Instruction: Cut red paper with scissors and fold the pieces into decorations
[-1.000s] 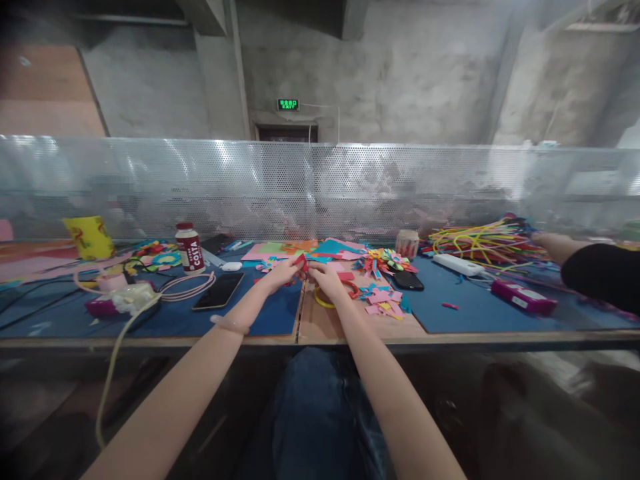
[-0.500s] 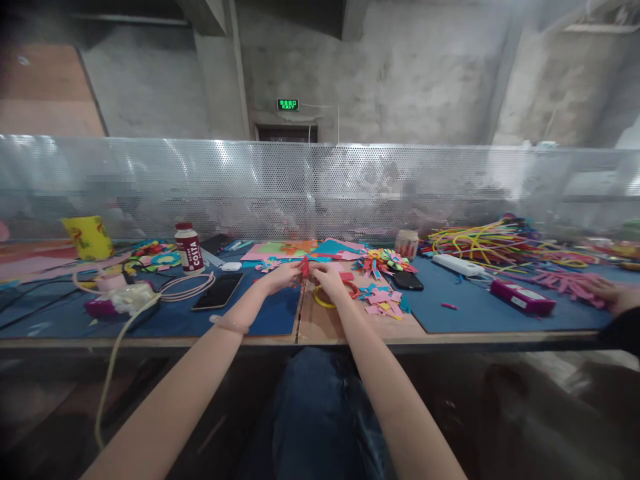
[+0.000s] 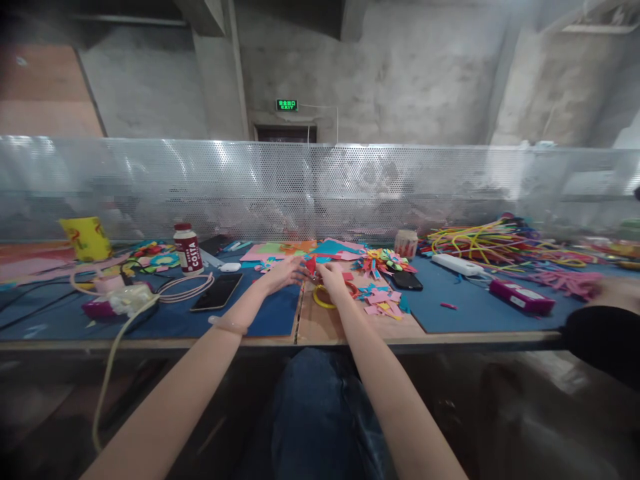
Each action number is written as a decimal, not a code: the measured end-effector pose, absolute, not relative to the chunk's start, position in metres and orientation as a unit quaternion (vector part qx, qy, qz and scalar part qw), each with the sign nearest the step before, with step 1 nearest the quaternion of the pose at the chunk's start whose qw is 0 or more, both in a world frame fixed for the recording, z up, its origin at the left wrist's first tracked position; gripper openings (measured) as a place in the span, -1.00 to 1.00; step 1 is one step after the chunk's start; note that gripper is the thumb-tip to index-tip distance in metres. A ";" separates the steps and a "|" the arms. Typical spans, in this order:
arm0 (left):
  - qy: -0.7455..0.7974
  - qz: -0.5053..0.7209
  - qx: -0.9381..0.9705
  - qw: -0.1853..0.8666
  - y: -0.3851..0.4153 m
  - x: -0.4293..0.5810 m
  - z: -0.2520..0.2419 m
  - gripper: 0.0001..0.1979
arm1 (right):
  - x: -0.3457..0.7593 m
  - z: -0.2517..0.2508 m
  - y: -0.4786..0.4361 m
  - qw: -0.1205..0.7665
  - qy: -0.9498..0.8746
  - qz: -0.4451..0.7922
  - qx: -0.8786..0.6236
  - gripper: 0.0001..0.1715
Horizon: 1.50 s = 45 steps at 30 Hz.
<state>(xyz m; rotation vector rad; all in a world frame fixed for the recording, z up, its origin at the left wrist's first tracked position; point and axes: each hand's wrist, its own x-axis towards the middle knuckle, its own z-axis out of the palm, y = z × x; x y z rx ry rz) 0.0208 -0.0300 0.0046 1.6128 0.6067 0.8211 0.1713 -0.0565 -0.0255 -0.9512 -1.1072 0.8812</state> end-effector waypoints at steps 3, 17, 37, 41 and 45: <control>0.238 0.369 0.719 0.539 -0.030 0.020 0.004 -0.62 | 0.172 -0.025 -0.056 0.669 -0.478 0.404 -0.401 -0.69; 0.225 0.358 0.705 0.570 -0.025 0.020 0.004 -0.76 | 0.170 -0.027 -0.058 0.649 -0.500 0.444 -0.363 -0.73; 0.192 0.384 0.668 0.608 -0.027 0.022 0.007 -0.72 | 0.170 -0.025 -0.061 0.668 -0.488 0.450 -0.336 -0.78; 0.193 0.383 0.672 0.604 -0.029 0.021 0.009 -0.71 | 0.170 -0.025 -0.061 0.668 -0.491 0.448 -0.334 -0.80; 0.223 0.394 0.684 0.571 -0.029 0.020 0.009 -0.72 | 0.170 -0.024 -0.063 0.665 -0.492 0.446 -0.342 -0.79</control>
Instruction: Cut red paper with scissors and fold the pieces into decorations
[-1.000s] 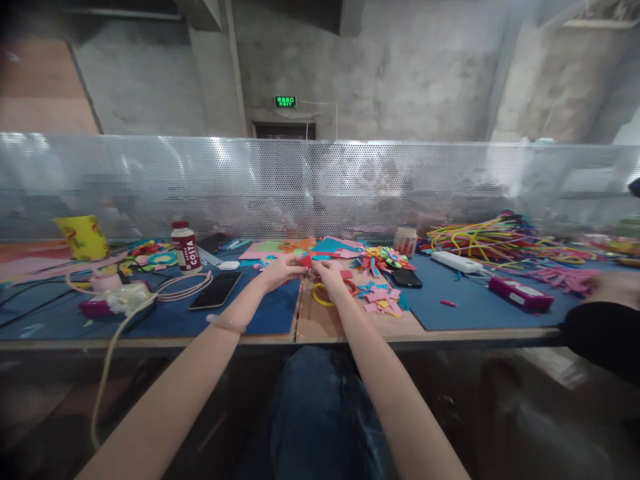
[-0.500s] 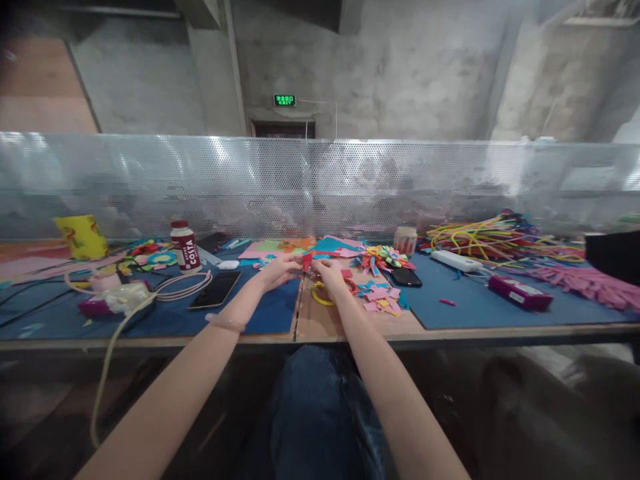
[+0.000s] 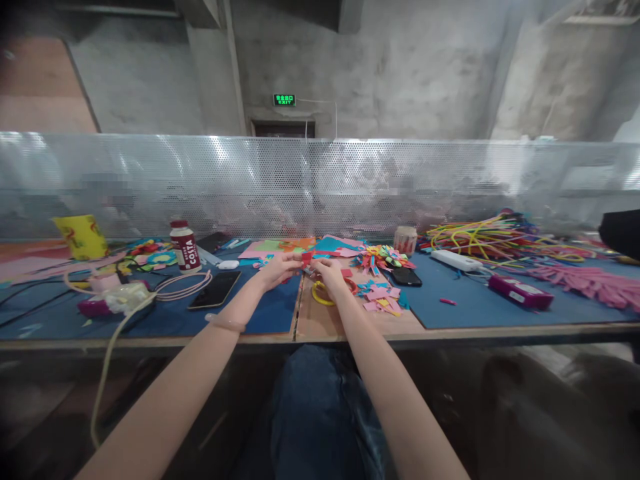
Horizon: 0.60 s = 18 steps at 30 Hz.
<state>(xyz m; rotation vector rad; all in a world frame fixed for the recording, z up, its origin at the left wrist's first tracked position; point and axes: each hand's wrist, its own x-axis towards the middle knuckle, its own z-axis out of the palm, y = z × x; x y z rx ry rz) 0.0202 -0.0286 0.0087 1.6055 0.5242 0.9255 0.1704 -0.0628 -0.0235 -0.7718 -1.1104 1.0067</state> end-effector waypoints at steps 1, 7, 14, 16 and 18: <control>0.235 0.401 0.690 0.555 -0.028 0.020 0.008 -0.72 | 0.170 -0.023 -0.063 0.663 -0.488 0.450 -0.346 -0.78; 0.264 0.435 0.760 0.404 -0.025 0.022 0.008 -0.76 | 0.167 -0.022 -0.063 0.613 -0.481 0.485 -0.397 -0.52; 0.234 0.418 0.804 0.353 -0.033 0.022 0.011 -0.64 | 0.165 -0.023 -0.066 0.606 -0.512 0.457 -0.402 -0.65; 0.242 0.432 0.783 0.377 -0.031 0.022 0.010 -0.56 | 0.165 -0.023 -0.067 0.604 -0.512 0.457 -0.406 -0.70; 0.251 0.435 0.766 0.401 -0.028 0.022 0.008 -0.59 | 0.165 -0.023 -0.066 0.602 -0.512 0.455 -0.411 -0.72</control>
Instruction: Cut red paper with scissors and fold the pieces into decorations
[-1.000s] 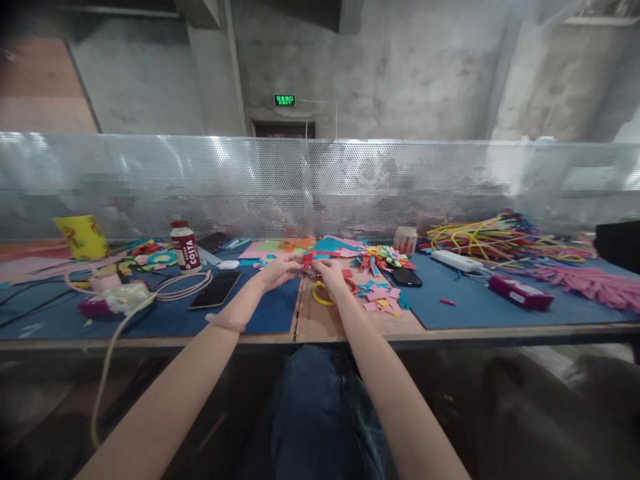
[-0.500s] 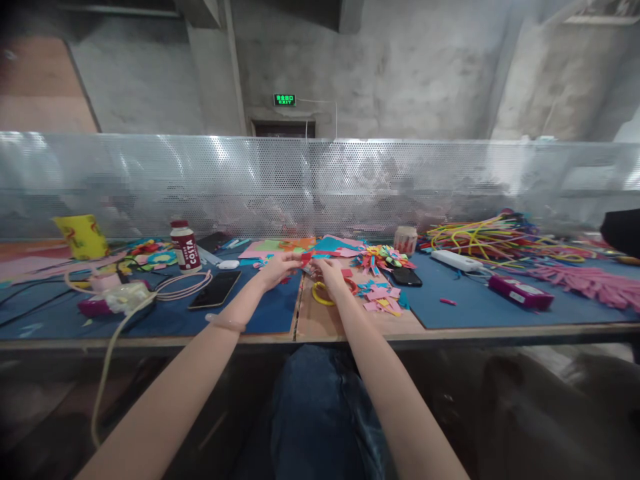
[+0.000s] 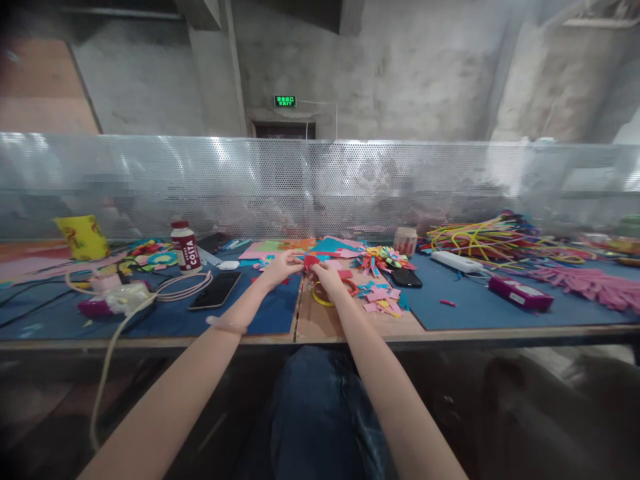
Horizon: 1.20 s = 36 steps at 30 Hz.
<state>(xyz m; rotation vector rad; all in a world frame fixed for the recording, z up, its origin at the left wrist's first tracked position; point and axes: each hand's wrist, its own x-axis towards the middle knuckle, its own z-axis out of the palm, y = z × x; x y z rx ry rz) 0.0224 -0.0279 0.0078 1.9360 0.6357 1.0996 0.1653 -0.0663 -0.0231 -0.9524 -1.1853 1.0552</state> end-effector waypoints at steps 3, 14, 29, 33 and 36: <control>0.246 0.418 0.758 0.435 -0.024 0.022 0.005 -0.72 | 0.165 -0.023 -0.066 0.601 -0.521 0.447 -0.409 -0.73; 0.256 0.417 0.758 0.431 -0.022 0.021 0.005 -0.76 | 0.164 -0.023 -0.066 0.594 -0.558 0.406 -0.413 -0.73; 0.280 0.411 0.740 0.453 -0.026 0.021 0.006 -0.74 | 0.159 -0.017 -0.073 0.598 -0.596 0.328 -0.424 -0.86; 0.284 0.403 0.729 0.474 -0.026 0.021 0.006 -0.76 | 0.159 -0.016 -0.075 0.594 -0.592 0.332 -0.432 -0.87; 0.282 0.400 0.724 0.486 -0.027 0.022 0.006 -0.78 | 0.158 -0.015 -0.076 0.594 -0.587 0.334 -0.437 -0.88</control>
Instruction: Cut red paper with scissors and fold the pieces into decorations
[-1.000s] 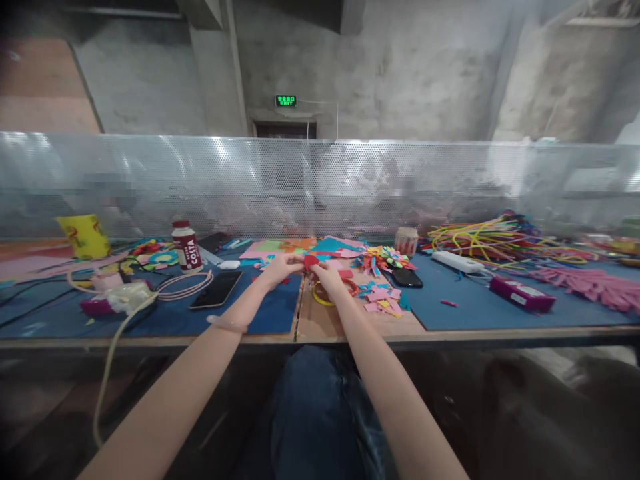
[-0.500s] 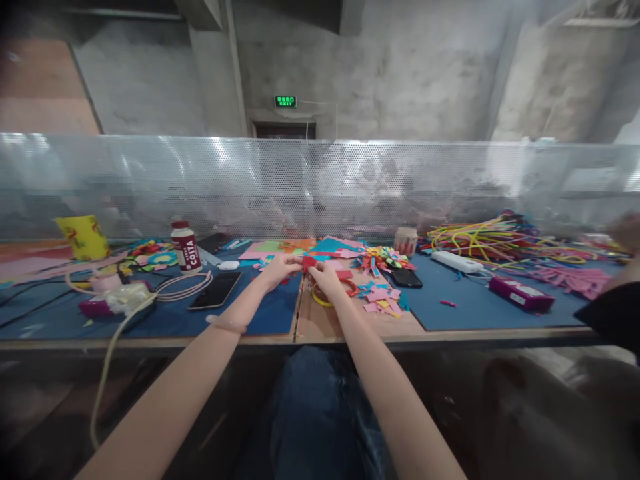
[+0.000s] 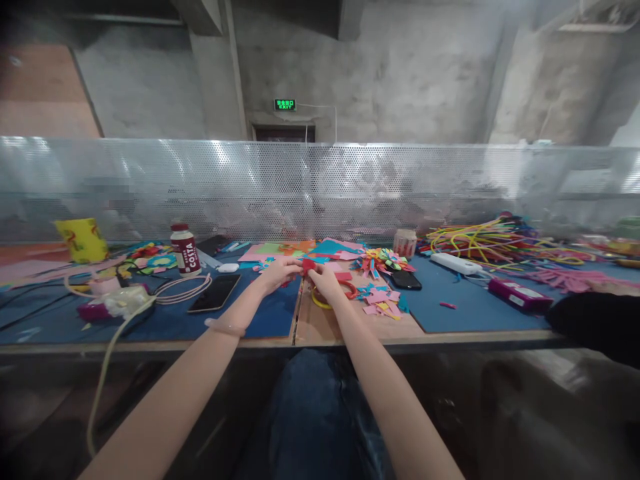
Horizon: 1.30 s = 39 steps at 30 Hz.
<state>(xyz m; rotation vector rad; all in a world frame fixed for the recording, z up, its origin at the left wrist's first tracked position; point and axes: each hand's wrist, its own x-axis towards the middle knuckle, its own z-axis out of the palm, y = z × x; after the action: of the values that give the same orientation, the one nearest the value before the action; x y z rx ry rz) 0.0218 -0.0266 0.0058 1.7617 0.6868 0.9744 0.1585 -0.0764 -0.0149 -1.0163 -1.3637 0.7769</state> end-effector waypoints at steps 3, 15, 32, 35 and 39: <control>0.281 0.402 0.730 0.476 -0.027 0.022 0.006 -0.78 | 0.159 -0.015 -0.077 0.590 -0.590 0.334 -0.438 -0.89; 0.305 0.445 0.723 0.432 -0.020 0.021 0.004 -0.80 | 0.161 -0.023 -0.064 0.580 -0.605 0.362 -0.407 -0.85; 0.285 0.364 0.624 0.630 -0.019 0.021 0.004 -0.93 | 0.160 -0.016 -0.072 0.613 -0.607 0.312 -0.398 -0.76; 0.279 0.363 0.599 0.657 -0.020 0.020 0.004 -0.93 | 0.160 -0.016 -0.072 0.619 -0.594 0.319 -0.402 -0.78; 0.273 0.359 0.581 0.678 -0.023 0.018 0.004 -0.92 | 0.160 -0.016 -0.073 0.628 -0.581 0.329 -0.399 -0.81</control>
<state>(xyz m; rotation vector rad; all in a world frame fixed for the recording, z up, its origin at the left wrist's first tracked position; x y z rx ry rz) 0.0184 -0.0228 0.0043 1.3049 0.6142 0.8071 0.1598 -0.0727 -0.0159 -0.9141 -1.3320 0.7546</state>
